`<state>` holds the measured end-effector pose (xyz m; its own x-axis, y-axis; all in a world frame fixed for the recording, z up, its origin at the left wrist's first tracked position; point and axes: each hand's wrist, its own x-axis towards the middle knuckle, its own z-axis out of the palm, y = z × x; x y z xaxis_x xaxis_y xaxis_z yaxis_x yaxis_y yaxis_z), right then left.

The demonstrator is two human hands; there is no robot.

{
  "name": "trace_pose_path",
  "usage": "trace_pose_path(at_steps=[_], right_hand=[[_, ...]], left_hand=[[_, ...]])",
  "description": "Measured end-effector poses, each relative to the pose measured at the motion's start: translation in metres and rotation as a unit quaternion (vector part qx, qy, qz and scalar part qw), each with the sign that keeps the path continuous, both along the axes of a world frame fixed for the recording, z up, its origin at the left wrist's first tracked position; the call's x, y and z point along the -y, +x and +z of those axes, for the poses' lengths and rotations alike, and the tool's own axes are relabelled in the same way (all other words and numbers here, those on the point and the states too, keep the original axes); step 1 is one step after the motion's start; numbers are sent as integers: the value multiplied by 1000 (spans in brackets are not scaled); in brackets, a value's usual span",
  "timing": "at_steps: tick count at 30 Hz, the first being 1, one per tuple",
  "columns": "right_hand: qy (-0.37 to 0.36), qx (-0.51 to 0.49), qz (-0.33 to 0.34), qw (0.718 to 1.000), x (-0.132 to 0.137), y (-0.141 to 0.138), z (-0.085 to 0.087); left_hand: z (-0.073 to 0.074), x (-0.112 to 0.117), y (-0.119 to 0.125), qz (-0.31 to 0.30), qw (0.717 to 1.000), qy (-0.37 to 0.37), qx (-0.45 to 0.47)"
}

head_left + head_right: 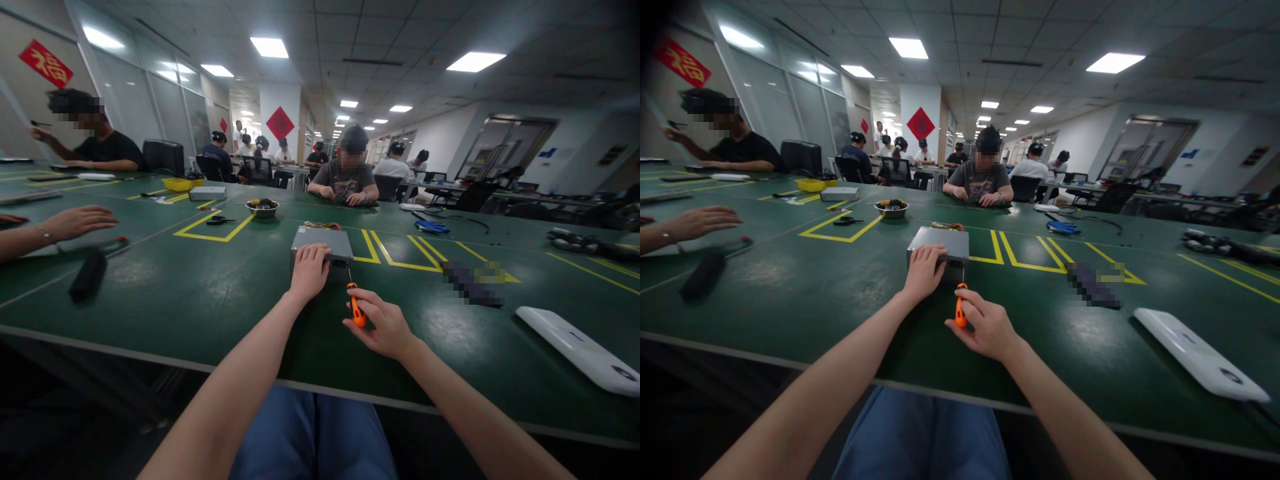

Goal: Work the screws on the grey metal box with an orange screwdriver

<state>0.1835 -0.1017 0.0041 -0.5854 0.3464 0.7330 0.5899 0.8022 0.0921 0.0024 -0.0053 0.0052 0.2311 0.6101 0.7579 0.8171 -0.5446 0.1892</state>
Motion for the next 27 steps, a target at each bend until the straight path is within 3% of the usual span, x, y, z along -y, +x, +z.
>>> trace_pose_path(at_steps=[5,12,17,27], right_hand=[[-23,3,6,1000,1,1,0],[9,40,-8,999,1,-1,1],[16,-14,27,999,-1,2,-1],[-4,26,53,998,-3,-10,-1]], left_hand=[[0,0,0,-3,1000,4,4],[0,1,0,1,1000,1,-1],[0,0,0,1,1000,2,1],[-1,-1,-1,-1,1000,0,1]])
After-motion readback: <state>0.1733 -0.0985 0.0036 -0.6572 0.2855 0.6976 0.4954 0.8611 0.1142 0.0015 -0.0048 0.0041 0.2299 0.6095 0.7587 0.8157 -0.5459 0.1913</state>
